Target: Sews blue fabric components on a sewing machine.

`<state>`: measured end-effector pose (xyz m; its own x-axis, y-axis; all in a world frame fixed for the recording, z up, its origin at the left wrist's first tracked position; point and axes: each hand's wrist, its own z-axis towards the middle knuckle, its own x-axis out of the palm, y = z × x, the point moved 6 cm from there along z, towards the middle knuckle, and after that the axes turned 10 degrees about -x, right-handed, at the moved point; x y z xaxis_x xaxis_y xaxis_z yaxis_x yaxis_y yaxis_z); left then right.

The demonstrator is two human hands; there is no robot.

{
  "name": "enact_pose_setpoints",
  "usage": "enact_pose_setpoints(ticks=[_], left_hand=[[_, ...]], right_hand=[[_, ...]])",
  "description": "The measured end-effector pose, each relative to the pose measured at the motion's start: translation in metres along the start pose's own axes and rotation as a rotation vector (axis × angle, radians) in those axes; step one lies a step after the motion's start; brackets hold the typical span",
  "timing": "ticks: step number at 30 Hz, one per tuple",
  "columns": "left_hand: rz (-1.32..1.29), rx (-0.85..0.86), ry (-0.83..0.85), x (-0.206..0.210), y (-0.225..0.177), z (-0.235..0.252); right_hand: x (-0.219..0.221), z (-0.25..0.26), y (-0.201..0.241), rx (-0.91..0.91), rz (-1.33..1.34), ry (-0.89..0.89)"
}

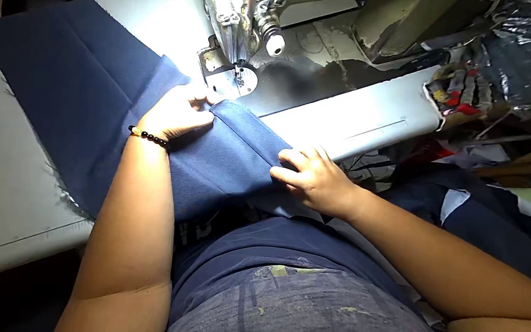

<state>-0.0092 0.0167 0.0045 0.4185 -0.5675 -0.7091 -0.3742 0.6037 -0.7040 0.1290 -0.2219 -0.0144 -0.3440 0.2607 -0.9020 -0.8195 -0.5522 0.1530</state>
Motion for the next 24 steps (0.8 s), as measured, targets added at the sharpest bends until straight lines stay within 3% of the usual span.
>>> enact_pose_setpoints(ticks=[5,12,17,24], left_hand=[[-0.03,-0.01,0.022,-0.001,0.004,-0.002],[-0.062,-0.234,0.075,-0.005,0.004,0.001],[0.152,-0.287,0.143,-0.012,-0.009,0.017],[0.064,-0.269,0.231,-0.012,-0.012,0.035]], right_hand=[[0.004,-0.009,-0.002,-0.008,-0.008,-0.076],[-0.006,-0.008,-0.005,0.1,-0.076,-0.198],[-0.019,-0.005,-0.002,0.093,-0.083,-0.182],[-0.025,0.004,-0.007,0.065,-0.033,-0.054]])
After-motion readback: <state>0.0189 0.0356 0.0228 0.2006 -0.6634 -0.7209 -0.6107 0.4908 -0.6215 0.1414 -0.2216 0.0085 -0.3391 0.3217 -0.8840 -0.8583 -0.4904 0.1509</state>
